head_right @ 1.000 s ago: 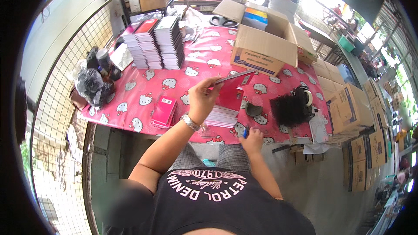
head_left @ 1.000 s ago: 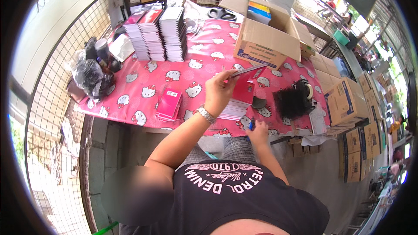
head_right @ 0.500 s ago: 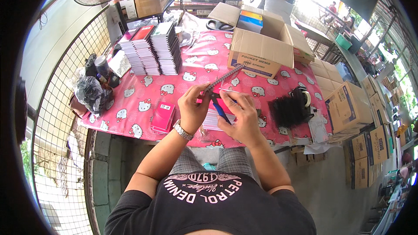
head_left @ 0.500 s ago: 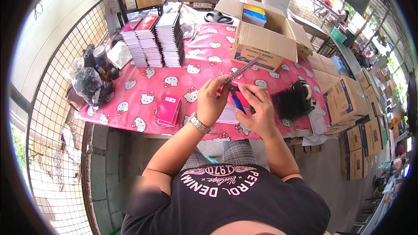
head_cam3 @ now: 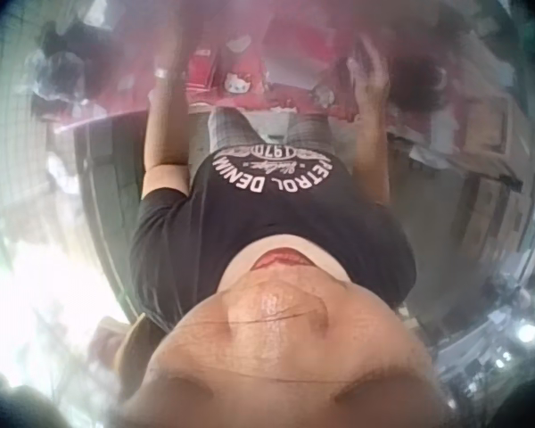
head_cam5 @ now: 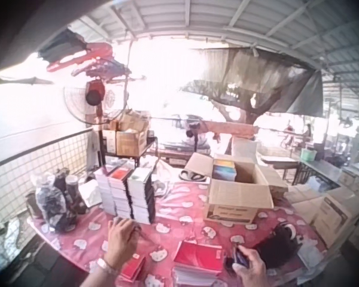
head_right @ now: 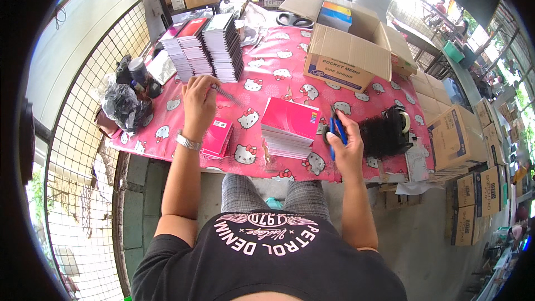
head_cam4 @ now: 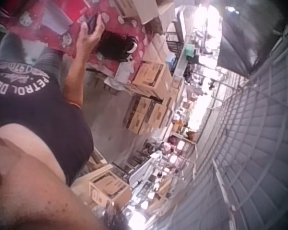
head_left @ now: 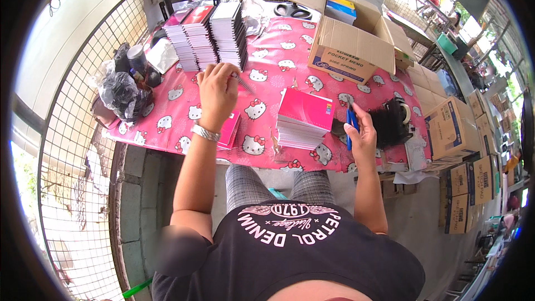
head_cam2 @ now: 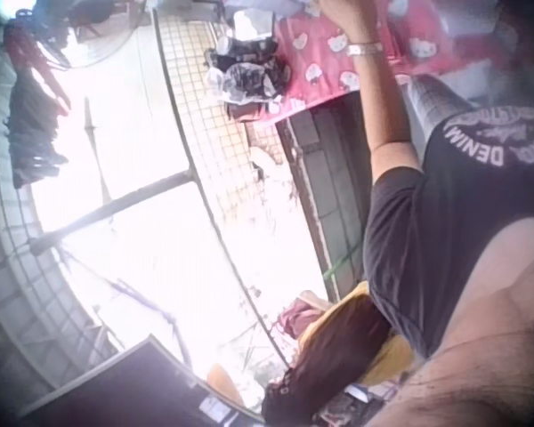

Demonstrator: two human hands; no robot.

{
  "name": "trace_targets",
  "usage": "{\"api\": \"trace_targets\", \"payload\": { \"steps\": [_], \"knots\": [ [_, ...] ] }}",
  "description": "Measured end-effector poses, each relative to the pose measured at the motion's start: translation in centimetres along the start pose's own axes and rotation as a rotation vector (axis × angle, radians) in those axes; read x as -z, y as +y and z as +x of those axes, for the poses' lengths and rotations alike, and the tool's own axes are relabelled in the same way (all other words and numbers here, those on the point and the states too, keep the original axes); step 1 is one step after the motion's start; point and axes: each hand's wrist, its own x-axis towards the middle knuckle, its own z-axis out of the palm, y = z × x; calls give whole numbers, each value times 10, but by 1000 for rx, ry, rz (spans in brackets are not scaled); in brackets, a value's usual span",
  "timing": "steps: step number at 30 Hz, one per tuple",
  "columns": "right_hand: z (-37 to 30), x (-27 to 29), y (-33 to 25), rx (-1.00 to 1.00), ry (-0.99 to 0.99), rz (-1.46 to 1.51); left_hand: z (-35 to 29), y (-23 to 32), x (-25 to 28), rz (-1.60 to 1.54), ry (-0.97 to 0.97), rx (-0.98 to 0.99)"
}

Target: The person assembles notebooks by sliding a pink cover onto a stack of pages, inserting a plastic spiral binding through the pre-punched holes, and using a pair of pliers to bend the ends of the spiral to secure it.

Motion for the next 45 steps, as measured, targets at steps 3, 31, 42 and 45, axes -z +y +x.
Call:
{"api": "trace_targets", "payload": {
  "steps": [3, 31, 42, 45],
  "knots": [
    [-30, 12, 94, -234, -185, -383, -12, -51, -35, 264, -476, 104],
    [16, 74, 217, -250, -97, -1313, -117, -100, -100, 413, -773, 937],
    [-108, -119, 58, 125, -812, 15, -124, -107, -84, 345, -778, 833],
    [-99, -211, 95, -370, -759, 366, -121, -103, -78, 274, -780, 902]
  ]
}}
